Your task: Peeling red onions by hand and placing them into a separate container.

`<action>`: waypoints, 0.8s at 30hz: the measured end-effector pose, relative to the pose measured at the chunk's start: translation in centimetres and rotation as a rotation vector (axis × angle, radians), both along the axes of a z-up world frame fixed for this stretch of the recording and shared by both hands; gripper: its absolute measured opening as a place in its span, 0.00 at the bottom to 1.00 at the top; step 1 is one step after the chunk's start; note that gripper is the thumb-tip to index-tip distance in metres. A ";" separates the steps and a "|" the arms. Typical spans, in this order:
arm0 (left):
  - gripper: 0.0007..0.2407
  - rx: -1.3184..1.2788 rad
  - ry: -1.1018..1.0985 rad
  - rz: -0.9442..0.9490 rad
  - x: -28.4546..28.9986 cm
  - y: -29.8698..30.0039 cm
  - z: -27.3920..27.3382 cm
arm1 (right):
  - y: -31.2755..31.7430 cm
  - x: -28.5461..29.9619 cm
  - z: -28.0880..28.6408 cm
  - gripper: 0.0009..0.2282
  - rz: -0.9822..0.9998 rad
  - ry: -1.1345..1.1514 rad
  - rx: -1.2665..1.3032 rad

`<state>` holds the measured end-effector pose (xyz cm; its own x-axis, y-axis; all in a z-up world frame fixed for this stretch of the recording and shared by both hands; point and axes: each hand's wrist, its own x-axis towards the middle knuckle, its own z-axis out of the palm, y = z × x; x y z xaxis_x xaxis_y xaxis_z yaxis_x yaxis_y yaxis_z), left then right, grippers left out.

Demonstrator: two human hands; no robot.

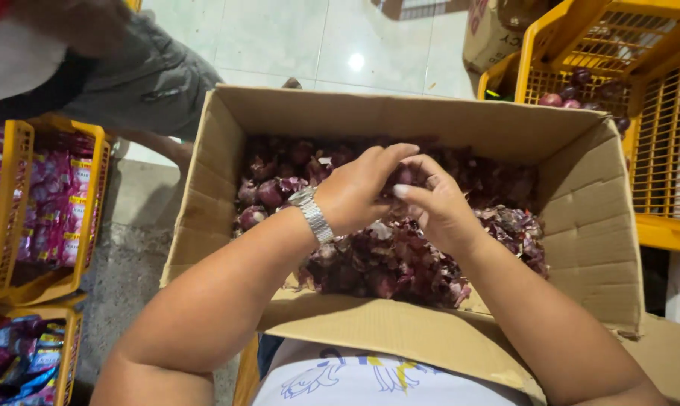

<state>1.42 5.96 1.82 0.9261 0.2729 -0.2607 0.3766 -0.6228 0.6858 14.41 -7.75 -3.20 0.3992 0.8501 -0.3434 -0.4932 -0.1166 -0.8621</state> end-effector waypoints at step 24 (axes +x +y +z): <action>0.12 0.206 -0.250 -0.024 -0.8 1.5 -0.5 | 0.0 1.3 -1.2 0.15 0.058 0.292 -0.074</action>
<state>0.59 7.48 1.30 0.9612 0.2736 0.0337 0.1962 -0.7646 0.6140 15.71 -7.74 -4.36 0.2259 0.8370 -0.4983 -0.7098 -0.2089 -0.6727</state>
